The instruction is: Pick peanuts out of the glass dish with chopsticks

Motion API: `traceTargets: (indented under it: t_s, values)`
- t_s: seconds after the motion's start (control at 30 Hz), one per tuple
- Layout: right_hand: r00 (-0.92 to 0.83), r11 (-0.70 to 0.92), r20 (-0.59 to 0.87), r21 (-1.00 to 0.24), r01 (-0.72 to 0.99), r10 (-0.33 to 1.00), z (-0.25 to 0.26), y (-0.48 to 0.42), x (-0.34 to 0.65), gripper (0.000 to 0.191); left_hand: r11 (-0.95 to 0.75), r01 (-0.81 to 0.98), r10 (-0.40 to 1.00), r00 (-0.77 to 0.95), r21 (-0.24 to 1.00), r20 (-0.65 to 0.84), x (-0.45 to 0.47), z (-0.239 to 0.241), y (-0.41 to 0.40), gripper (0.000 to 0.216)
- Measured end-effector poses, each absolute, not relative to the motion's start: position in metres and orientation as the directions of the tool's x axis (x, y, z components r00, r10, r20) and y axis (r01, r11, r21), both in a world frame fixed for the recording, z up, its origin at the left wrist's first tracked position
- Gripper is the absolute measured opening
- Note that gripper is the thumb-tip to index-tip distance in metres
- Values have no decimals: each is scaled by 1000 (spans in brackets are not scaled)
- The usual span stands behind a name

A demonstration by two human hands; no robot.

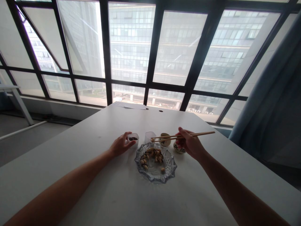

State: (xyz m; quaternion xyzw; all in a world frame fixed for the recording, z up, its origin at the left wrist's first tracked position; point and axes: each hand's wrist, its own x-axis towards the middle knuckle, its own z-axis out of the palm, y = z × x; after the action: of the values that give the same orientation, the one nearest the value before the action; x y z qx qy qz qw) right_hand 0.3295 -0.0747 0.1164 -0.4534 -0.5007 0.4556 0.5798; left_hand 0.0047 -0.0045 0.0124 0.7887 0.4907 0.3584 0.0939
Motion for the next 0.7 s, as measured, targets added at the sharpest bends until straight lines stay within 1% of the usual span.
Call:
traceTargets:
  t_s: [0.07, 0.13, 0.27, 0.33, 0.4, 0.5, 0.6, 0.7]
  values:
    - [98, 151, 140, -981, -125, 985, 116, -72, 332, 45, -498, 713, 843, 265, 494, 467, 5, 14, -6, 68]
    - [96, 150, 138, -980, -132, 986, 115, -70, 333, 42, -495, 720, 844, 265, 486, 466, 5, 15, -6, 68]
    - [97, 175, 165, -978, -109, 982, 114, -70, 333, 44, -492, 734, 842, 266, 468, 469, 6, 15, -7, 70]
    - [113, 223, 214, -972, -72, 970, 114, -72, 331, 49, -499, 735, 835, 266, 459, 482, 7, 14, -7, 69]
    - [118, 291, 290, -957, 5, 950, 114, -75, 329, 52, -514, 726, 818, 253, 457, 517, 8, 12, -7, 65]
    - [60, 381, 389, -917, 113, 919, 116, -82, 326, 54, -548, 705, 776, 229, 450, 587, 9, 9, -6, 61]
    - [-3, 425, 429, -894, 145, 903, 117, -86, 323, 53, -574, 694, 749, 228, 436, 622, 8, 6, -4, 59]
    - [-16, 434, 437, -887, 160, 899, 117, -87, 322, 52, -575, 694, 748, 231, 433, 623, 7, 6, -4, 59]
